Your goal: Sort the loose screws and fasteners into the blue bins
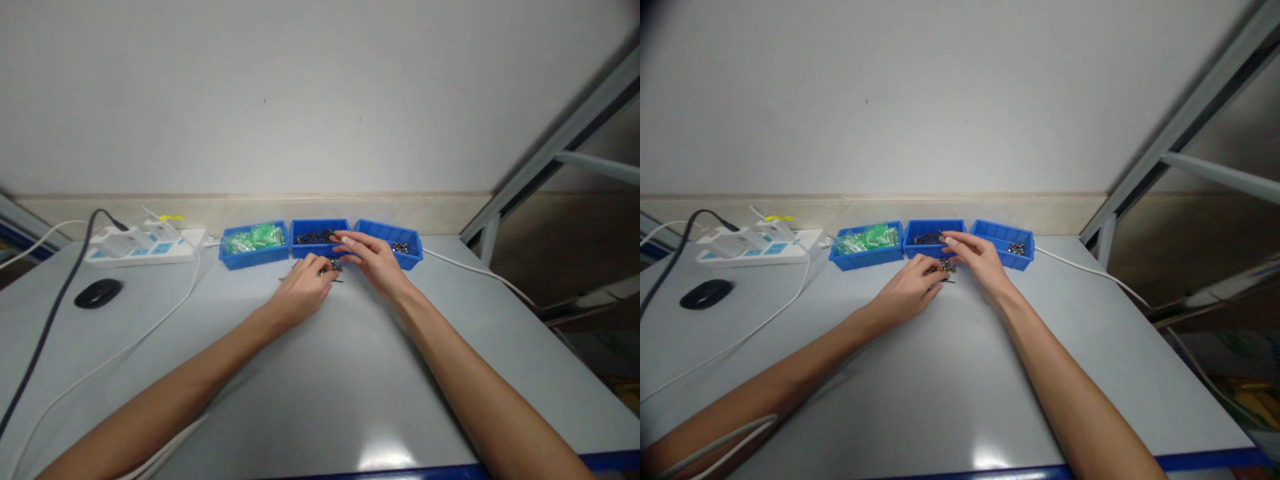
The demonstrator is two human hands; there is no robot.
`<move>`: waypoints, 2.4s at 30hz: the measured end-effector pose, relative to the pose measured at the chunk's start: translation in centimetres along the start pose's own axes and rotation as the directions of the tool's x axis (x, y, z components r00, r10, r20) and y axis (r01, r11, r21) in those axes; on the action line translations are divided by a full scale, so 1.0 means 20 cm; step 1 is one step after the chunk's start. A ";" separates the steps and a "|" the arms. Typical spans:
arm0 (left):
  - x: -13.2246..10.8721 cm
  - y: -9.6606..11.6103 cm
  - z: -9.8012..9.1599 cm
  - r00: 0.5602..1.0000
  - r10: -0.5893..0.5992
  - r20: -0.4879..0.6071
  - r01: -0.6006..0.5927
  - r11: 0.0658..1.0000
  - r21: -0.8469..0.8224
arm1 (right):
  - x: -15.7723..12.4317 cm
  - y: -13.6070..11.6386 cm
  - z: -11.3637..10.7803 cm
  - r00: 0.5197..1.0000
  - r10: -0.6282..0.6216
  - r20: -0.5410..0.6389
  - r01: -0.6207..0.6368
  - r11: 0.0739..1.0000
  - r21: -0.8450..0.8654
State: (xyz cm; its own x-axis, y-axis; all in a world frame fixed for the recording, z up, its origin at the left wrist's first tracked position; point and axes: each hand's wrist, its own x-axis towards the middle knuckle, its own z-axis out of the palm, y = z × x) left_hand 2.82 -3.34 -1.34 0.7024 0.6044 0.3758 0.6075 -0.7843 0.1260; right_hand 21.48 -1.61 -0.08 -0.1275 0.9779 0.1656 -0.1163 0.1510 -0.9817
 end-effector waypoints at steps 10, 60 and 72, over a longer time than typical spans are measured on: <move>0.01 -0.01 0.09 0.998 0.054 0.029 -0.059 0.967 0.248 | -0.07 0.03 -0.01 0.999 0.027 -0.044 -0.027 1.000 0.013; -0.03 -0.23 -0.29 0.842 -0.253 0.477 0.272 0.962 0.030 | -0.06 0.08 -0.05 0.990 0.038 -0.136 -0.036 0.999 0.013; -0.01 -0.25 -0.33 0.917 -0.196 0.348 0.262 0.953 -0.153 | -0.07 0.10 -0.05 0.987 0.054 -0.152 -0.067 0.994 -0.082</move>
State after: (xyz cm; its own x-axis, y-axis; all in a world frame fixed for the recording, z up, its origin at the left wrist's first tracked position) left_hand -2.69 -0.47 4.02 0.6542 0.7563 0.0001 0.7058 -0.6106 0.3592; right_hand 22.37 -2.49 -2.31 0.0179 0.9952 0.0963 -0.0267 0.0968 -0.9949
